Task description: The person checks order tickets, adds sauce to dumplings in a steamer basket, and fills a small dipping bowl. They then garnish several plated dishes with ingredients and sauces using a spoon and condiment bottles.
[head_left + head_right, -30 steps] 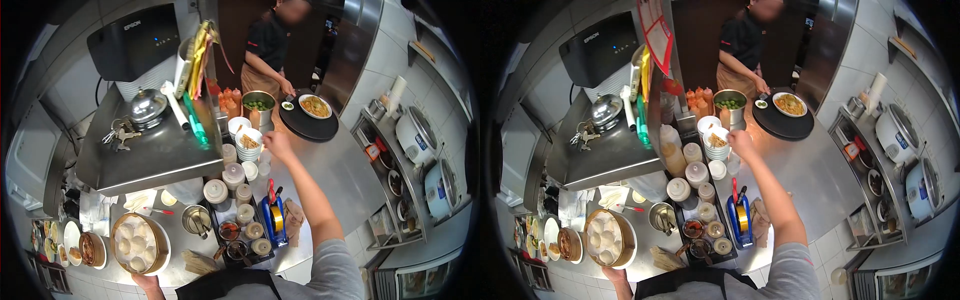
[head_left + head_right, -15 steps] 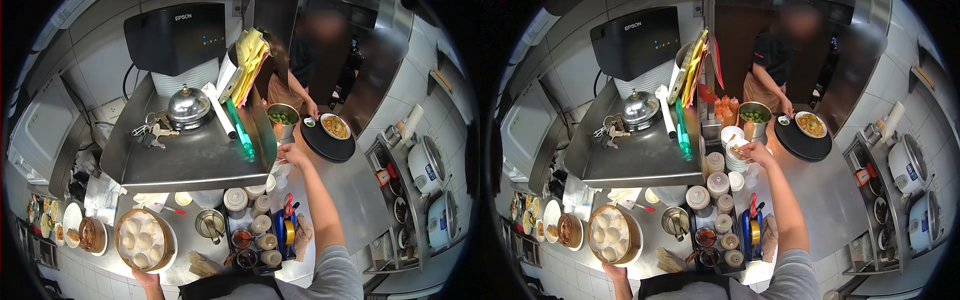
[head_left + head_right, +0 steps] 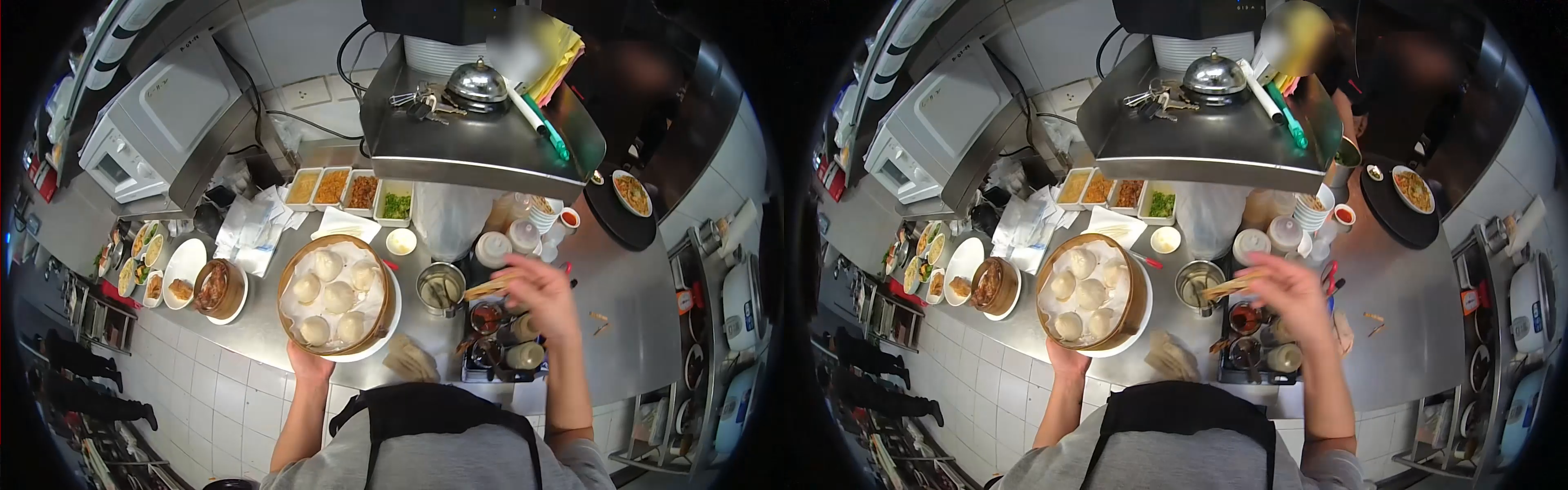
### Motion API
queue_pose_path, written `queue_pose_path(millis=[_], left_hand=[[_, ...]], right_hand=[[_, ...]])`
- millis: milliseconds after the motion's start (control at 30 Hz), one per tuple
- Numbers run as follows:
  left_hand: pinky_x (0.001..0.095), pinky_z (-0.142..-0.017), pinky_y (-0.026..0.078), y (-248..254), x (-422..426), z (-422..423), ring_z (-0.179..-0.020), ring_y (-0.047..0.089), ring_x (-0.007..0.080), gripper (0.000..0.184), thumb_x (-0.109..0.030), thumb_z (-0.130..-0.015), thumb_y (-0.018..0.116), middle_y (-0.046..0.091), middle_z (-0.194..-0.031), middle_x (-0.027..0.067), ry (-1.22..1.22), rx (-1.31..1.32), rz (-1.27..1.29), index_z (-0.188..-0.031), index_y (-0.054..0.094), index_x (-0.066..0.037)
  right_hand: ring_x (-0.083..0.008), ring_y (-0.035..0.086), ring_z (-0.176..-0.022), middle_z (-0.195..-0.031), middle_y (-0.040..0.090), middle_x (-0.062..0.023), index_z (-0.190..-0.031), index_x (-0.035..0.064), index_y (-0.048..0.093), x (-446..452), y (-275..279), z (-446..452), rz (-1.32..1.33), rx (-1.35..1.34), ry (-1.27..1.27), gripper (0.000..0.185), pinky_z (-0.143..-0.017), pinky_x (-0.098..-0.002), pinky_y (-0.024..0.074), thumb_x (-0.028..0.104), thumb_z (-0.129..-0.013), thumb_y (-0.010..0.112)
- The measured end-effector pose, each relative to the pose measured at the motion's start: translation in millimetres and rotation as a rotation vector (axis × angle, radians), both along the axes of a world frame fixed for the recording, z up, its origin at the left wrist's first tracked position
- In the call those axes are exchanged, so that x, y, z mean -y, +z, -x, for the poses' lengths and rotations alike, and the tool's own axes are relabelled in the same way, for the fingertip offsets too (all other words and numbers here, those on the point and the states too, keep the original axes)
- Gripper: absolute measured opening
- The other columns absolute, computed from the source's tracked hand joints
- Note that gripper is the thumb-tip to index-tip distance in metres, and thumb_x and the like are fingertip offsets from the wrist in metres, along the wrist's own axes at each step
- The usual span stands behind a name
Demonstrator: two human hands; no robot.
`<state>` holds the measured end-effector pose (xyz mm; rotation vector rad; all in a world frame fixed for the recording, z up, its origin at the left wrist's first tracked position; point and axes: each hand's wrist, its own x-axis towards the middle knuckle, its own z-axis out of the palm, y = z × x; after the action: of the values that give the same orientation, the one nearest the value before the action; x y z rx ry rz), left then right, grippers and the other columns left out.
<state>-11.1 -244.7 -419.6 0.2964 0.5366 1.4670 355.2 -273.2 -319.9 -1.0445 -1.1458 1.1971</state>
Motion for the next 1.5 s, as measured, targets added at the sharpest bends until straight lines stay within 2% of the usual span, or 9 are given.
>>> queue_pose_path(millis=[200, 600, 800, 867, 967, 1267, 1400, 1433, 1500], left_hand=[[0.0463, -0.103, 0.034, 12, 10, 17, -0.125, 0.039, 0.0322, 0.052, -0.036, -0.094, 0.031, 0.039, -0.138, 0.0138, -0.034, -0.003, 0.066, -0.136, 0.033, -0.006], [0.0458, -0.104, 0.033, -2, -11, 83, -0.126, 0.039, 0.0323, 0.052, -0.034, -0.093, 0.031, 0.040, -0.137, 0.0140, -0.122, -0.020, -0.012, -0.136, 0.033, -0.004], [0.0466, -0.107, 0.029, -19, -26, 104, -0.128, 0.036, 0.0326, 0.053, -0.036, -0.094, 0.028, 0.038, -0.139, 0.0143, -0.169, 0.069, -0.016, -0.137, 0.032, -0.005], [0.0465, -0.107, 0.028, -28, -29, 109, -0.128, 0.036, 0.0320, 0.053, -0.037, -0.094, 0.031, 0.037, -0.140, 0.0131, -0.154, 0.051, -0.014, -0.137, 0.032, -0.006], [0.0460, -0.108, 0.026, -32, -33, 104, -0.130, 0.033, 0.0310, 0.054, -0.038, -0.094, 0.035, 0.034, -0.142, 0.0108, -0.216, 0.090, -0.081, -0.138, 0.031, -0.007], [0.0484, -0.110, 0.021, 34, -18, 54, -0.133, 0.026, 0.0323, 0.058, -0.044, -0.096, 0.027, 0.026, -0.146, 0.0125, -0.458, 0.144, -0.129, -0.142, 0.023, -0.009], [0.0488, -0.111, 0.017, 20, -10, 40, -0.134, 0.024, 0.0317, 0.070, -0.057, -0.092, 0.023, 0.026, -0.146, 0.0119, -0.661, 0.216, -0.125, -0.143, 0.022, -0.008], [0.0479, -0.111, 0.013, 24, -7, 32, -0.136, 0.021, 0.0302, 0.073, -0.063, -0.090, 0.020, 0.022, -0.148, 0.0109, -0.678, 0.111, -0.142, -0.145, 0.017, -0.015], [0.0490, -0.111, 0.012, 32, -9, 23, -0.136, 0.021, 0.0306, 0.070, -0.064, -0.090, 0.020, 0.020, -0.149, 0.0106, -0.763, 0.074, -0.160, -0.145, 0.016, -0.021]], right_hand=[[-0.0133, 0.066, -0.075, -0.090, 0.067, -0.0102, -0.111, -0.0013, 0.059, -24, -58, 88, 0.112, -0.087, -0.086, 0.027, -0.062, -0.0203, 0.0505, 0.006, -0.085, 0.062], [-0.0154, 0.066, -0.070, -0.083, 0.067, -0.0102, -0.102, -0.0028, 0.061, -52, -89, 166, 0.304, -0.192, -0.100, 0.021, -0.061, -0.0219, 0.0529, 0.007, -0.084, 0.064], [-0.0208, 0.062, -0.095, -0.111, 0.059, -0.0125, -0.131, 0.0069, 0.038, -50, -78, 198, 0.406, -0.376, -0.032, 0.050, -0.072, -0.0344, 0.0536, 0.009, -0.086, 0.061], [-0.0240, 0.055, -0.109, -0.126, 0.050, -0.0115, -0.139, 0.0145, 0.026, -44, -108, 199, 0.480, -0.582, 0.224, 0.059, -0.081, -0.0453, 0.0511, 0.008, -0.089, 0.057], [-0.0278, 0.051, -0.114, -0.129, 0.046, -0.0129, -0.138, 0.0131, 0.028, -22, -135, 228, 0.432, -0.658, 0.476, 0.055, -0.089, -0.0517, 0.0471, 0.003, -0.089, 0.050], [-0.0338, 0.050, -0.115, -0.131, 0.043, -0.0166, -0.136, 0.0066, 0.029, 2, -97, 212, 0.208, -0.726, 0.209, 0.056, -0.088, -0.0502, 0.0490, -0.009, -0.083, 0.039], [-0.0357, 0.050, -0.114, -0.131, 0.043, -0.0185, -0.135, 0.0033, 0.031, 45, -57, 187, 0.184, -0.704, 0.058, 0.056, -0.087, -0.0515, 0.0489, -0.008, -0.081, 0.040], [-0.0381, 0.044, -0.121, -0.134, 0.040, -0.0193, -0.135, 0.0022, 0.030, 56, -47, 180, 0.187, -0.677, -0.010, 0.064, -0.096, -0.0567, 0.0404, -0.007, -0.074, 0.044], [-0.0361, 0.044, -0.122, -0.131, 0.044, -0.0189, -0.133, 0.0006, 0.035, 81, -48, 158, 0.070, -0.708, -0.156, 0.064, -0.099, -0.0543, 0.0388, -0.005, -0.070, 0.047]])
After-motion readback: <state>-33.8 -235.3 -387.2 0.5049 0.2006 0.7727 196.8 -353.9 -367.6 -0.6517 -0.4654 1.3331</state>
